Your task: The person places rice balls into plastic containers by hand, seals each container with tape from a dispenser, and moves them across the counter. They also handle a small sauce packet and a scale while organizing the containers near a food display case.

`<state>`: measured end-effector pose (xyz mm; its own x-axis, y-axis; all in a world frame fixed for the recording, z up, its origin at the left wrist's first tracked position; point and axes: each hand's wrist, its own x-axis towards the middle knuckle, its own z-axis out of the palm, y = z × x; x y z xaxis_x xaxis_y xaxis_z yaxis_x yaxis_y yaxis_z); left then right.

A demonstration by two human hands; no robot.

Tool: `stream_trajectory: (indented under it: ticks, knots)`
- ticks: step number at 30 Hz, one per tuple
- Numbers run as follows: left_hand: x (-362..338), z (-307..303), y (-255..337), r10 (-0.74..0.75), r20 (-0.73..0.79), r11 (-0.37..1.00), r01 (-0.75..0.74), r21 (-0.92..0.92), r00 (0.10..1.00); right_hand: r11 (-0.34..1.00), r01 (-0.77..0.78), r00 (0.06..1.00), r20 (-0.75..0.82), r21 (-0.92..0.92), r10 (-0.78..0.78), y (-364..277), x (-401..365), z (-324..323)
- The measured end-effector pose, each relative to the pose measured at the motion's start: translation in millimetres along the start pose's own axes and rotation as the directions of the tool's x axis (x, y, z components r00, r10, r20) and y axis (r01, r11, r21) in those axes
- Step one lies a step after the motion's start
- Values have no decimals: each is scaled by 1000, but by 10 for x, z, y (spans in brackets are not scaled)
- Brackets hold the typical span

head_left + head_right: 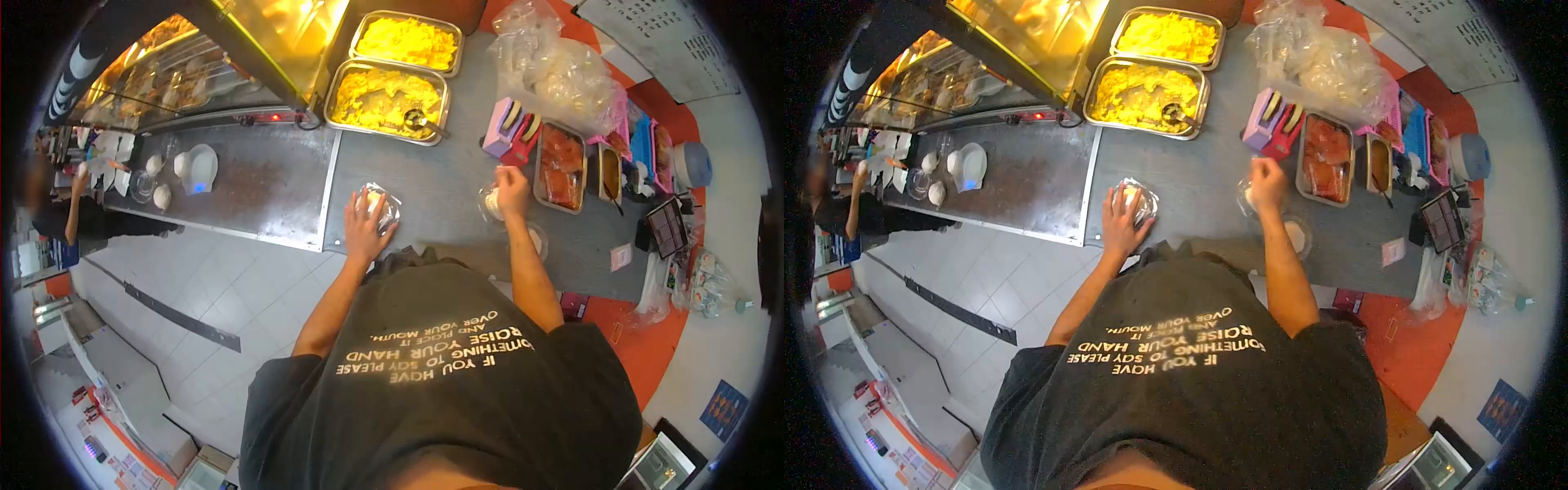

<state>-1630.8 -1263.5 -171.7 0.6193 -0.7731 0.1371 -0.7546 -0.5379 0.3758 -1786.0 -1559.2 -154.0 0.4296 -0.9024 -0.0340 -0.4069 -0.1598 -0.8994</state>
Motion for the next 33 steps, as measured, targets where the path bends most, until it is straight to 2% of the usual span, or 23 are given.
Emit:
stream_trajectory:
  ticks: [1,2,3,5,8,10,14,15,17,21,23,24,26,27,28,29,30,32,33]
  knots:
    - [3,-4,-6,-10,8,1000,10,8,1000,973,-120,978,192,195,83,-63,-156,151]
    - [6,-24,4,-7,8,1000,7,-8,1000,965,-213,899,418,152,133,-200,-356,288]
    - [17,-57,11,-3,7,1000,3,-26,1000,953,-290,768,616,90,176,-328,-550,413]
    - [50,-117,-1,4,27,998,-3,-58,1000,986,-158,652,755,54,63,-182,-869,762]
    - [29,-110,-37,13,66,998,-9,-63,998,974,-228,622,767,-13,156,-17,-1145,1180]
    - [29,-83,-19,25,15,998,-25,-54,1000,970,-235,638,744,-57,199,110,-1205,1385]
    - [20,-79,-7,4,33,999,-3,-38,999,946,-289,672,673,-145,308,70,-1231,1455]
    - [18,-77,-27,14,81,1000,-15,3,997,946,-289,674,671,-146,309,51,-1230,1439]
    - [-6,-66,-34,23,129,999,-28,39,991,937,-37,742,619,-346,258,16,-1239,1389]
    - [-14,-93,0,10,148,998,-20,63,989,952,-88,743,617,-294,259,85,-1315,1328]
    - [-5,-125,-6,2,155,998,-12,66,988,994,-36,932,354,-107,72,253,-1387,1320]
    - [-6,-139,-6,7,164,997,-19,70,987,994,-34,932,355,-106,70,259,-1384,1287]
    - [-17,-144,-1,12,173,997,-24,72,985,980,201,919,346,-3,-188,277,-1379,1220]
    - [-17,-144,-1,11,174,997,-25,75,985,979,202,919,346,-3,-189,213,-1375,1212]
    - [-15,-141,3,11,176,997,-25,77,984,998,-46,857,513,-30,55,111,-1373,1213]
    - [-17,-131,7,12,175,997,-26,78,985,954,-282,707,650,-101,278,28,-1376,1228]
    - [-19,-112,4,18,154,997,-30,72,988,955,-280,707,651,-100,276,29,-1361,1280]
    - [-26,-78,-29,23,131,997,-32,73,991,835,-545,557,712,-75,428,24,-1298,1402]
    - [-23,-62,-37,32,103,996,-40,75,994,835,-545,557,713,-73,426,7,-1280,1414]
